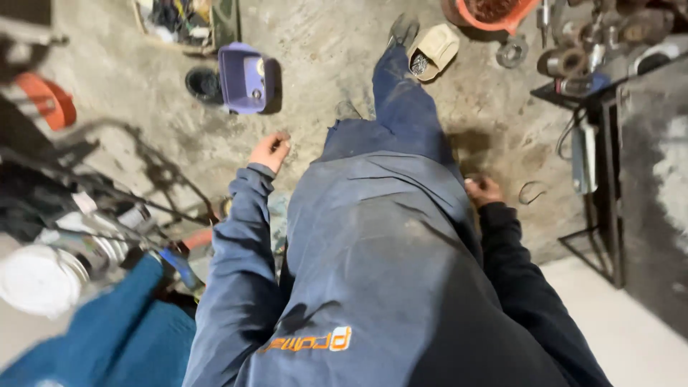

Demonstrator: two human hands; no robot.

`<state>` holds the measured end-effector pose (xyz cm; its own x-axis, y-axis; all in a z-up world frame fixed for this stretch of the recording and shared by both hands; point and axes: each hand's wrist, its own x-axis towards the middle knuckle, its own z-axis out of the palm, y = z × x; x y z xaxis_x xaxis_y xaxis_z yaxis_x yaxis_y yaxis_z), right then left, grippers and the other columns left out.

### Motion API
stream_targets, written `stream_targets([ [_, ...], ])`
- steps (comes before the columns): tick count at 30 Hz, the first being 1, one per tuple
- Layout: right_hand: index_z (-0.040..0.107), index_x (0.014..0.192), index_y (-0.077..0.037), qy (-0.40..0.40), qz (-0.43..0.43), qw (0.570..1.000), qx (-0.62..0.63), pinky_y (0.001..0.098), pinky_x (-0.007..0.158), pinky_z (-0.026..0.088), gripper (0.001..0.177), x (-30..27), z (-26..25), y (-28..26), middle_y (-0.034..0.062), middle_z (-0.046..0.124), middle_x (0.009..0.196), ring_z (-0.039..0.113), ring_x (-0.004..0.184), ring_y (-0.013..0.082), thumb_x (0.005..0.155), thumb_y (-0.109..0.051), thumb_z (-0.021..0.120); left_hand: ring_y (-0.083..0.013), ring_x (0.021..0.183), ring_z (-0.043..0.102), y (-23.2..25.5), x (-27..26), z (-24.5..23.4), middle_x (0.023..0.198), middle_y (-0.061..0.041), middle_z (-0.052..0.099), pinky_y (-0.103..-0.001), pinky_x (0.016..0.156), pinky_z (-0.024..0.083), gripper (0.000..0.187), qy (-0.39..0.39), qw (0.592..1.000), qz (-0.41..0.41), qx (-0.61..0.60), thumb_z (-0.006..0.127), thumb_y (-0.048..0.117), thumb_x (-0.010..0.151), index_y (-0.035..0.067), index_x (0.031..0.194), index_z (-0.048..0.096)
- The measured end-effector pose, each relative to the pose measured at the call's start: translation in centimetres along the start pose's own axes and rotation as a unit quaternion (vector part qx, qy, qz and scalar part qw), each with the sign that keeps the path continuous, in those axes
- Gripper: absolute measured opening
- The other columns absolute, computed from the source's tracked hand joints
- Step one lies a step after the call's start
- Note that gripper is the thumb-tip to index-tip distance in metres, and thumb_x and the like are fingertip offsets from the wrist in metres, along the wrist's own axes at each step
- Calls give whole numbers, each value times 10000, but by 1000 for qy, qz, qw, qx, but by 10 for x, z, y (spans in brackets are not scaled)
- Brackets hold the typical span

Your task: The person uses a hammer and a metal bar to tap and adjust a copper-wound stator coil seated in a metal housing. They repeatedly reposition the bar and strike it to seat the coil, then lift the assembly to inspect the winding and place it on a wooden workbench among other similar coils.

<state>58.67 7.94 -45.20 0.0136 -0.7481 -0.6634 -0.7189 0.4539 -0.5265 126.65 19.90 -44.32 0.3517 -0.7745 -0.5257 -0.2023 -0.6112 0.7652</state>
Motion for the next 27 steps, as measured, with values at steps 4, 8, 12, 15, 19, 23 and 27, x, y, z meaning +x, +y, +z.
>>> stream_targets([
  [4,658,1366,-129,-13,-98,991,-89,363,989,511,349,-18,36,136,128,712,1251,676,1128,259,1049,-245,572,-191,908,712,22,12,-13,986,-104,752,-327,839,558,312,-91,993,39,65,700,278,969,74,1205,704],
  [8,625,1392,-118,-14,-125,982,-137,423,1014,510,407,46,108,169,178,682,1313,661,1182,355,1010,-248,565,-157,865,703,-37,42,-31,1000,-79,744,-296,788,573,297,-102,994,-13,-31,687,246,988,36,1198,688],
  [12,701,1225,-81,-2,6,986,-168,443,931,558,338,-34,49,-49,194,729,1166,687,1109,388,1003,-332,661,-156,788,666,-82,46,-35,967,-80,743,-287,670,519,266,-102,994,-38,-21,691,246,1014,20,1154,689],
  [15,707,1215,-79,96,-36,994,-36,408,906,575,359,-46,28,-93,163,748,1114,728,1042,342,925,-290,688,-140,778,679,-75,38,-26,958,-53,737,-284,624,503,261,-136,987,-87,10,668,278,1008,62,1150,697],
  [19,722,1189,-77,103,-16,995,-1,399,902,572,338,-53,4,-125,161,756,1087,737,1017,330,920,-278,680,-144,786,675,-65,41,-1,955,-44,720,-299,658,512,265,-180,978,-105,-20,674,266,992,65,1165,685],
  [23,735,1192,-85,68,-18,995,-77,417,886,565,338,-27,-6,-92,172,743,1100,710,1033,371,945,-309,683,-138,832,687,-13,47,25,957,-36,728,-295,764,561,277,-215,974,-69,-7,658,239,979,67,1195,668],
  [27,736,1196,-110,39,-32,998,-29,402,903,564,353,11,-25,-74,147,746,1105,717,1029,354,916,-317,678,-152,819,674,56,72,43,937,-55,726,-303,774,550,276,-196,979,-41,42,659,224,988,50,1202,677],
])
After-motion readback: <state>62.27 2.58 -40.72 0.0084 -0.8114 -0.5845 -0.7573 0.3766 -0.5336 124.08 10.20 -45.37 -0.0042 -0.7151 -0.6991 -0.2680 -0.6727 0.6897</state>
